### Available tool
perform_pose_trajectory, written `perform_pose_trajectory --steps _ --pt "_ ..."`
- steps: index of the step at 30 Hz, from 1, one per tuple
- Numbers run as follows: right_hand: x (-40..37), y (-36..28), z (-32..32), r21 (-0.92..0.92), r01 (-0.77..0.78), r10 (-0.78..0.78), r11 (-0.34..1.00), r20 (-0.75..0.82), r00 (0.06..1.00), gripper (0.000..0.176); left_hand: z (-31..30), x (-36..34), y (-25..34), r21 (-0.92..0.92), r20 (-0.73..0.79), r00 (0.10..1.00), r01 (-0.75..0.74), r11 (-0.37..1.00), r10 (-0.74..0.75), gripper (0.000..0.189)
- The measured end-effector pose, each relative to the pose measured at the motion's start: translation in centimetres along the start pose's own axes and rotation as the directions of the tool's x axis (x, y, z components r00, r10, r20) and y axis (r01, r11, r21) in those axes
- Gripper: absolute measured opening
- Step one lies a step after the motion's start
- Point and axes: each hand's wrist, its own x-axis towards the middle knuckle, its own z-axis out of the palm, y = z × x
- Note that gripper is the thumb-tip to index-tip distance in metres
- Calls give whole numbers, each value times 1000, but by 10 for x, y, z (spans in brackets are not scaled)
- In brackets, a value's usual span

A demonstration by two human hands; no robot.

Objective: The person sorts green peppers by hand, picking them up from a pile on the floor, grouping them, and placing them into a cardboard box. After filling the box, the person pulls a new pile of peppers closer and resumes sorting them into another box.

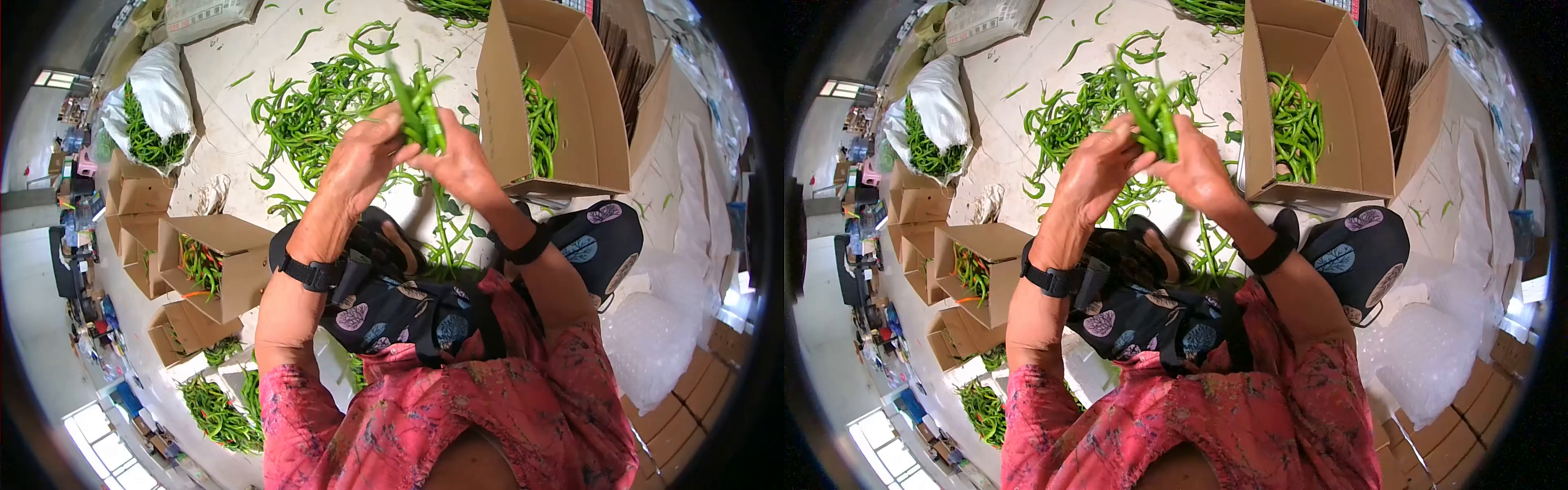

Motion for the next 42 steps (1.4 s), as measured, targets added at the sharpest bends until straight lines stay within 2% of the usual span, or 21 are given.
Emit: perform_pose_trajectory --steps 1,3,5,7,9,10,11,12,13,15,17,19,22,24,25,27,29,31,34,37,42 --pt "0 2 -6 99 -202 192 974 102 976 52 2 -1 -1 86 41 999 11 996 -14 45" --pt "2 23 -3 204 -137 118 969 103 988 49 5 -5 0 120 87 995 33 992 -43 47" --pt "3 22 1 547 -110 37 830 143 989 41 6 -3 0 151 -7 1000 -6 988 8 46" --pt "4 17 5 598 -118 61 792 114 992 35 8 -2 5 105 25 999 -34 994 32 46" --pt "8 8 2 821 -277 221 499 188 957 36 14 -3 5 35 37 984 -174 984 173 48" --pt "11 2 2 868 -301 282 395 198 939 34 21 -6 11 163 -26 986 -161 973 167 47" --pt "13 7 2 867 -300 282 397 196 939 34 19 -7 7 161 -24 986 -162 974 168 47" --pt "16 12 -1 906 -304 256 296 232 939 32 17 -8 3 601 42 932 -311 736 360 46" --pt "17 15 -6 931 -310 225 192 266 937 31 16 -9 -1 881 188 852 -366 300 489 45" --pt "17 7 -19 922 -341 205 185 303 931 28 17 -9 -6 884 251 805 -416 211 537 44" --pt "18 -12 -19 834 -262 250 486 155 956 28 20 -6 -11 877 455 609 -434 -207 650 46" --pt "19 -11 -17 850 -220 240 479 115 964 28 24 -5 -11 837 504 610 -520 -170 611 57" --pt "19 -13 -44 830 -264 253 491 155 955 25 32 -17 1 743 579 417 -624 -242 701 49" --pt "23 -9 -62 887 -217 170 408 160 972 23 34 -35 17 773 324 378 -634 -12 868 42" --pt "24 -6 -72 932 -177 89 315 156 984 22 41 -45 22 670 57 403 -694 264 913 35" --pt "23 3 -89 949 -215 38 233 211 977 20 26 -48 35 632 -211 411 -635 444 887 29" --pt "25 5 -95 976 -215 -88 23 216 973 22 8 -46 46 378 -320 567 -658 651 759 30" --pt "21 -1 -97 985 -168 -73 -28 165 984 24 5 -41 43 337 -342 631 -609 718 696 30" --pt "20 1 -104 985 -158 -50 -74 154 987 28 14 -39 32 419 -164 838 -419 806 521 26" --pt "15 8 -116 984 -178 -142 23 179 973 30 23 -38 28 480 -89 871 -387 787 483 25" --pt "7 -4 -119 988 -106 -103 116 118 988 30 31 -36 28 483 -77 897 -348 804 434 26"
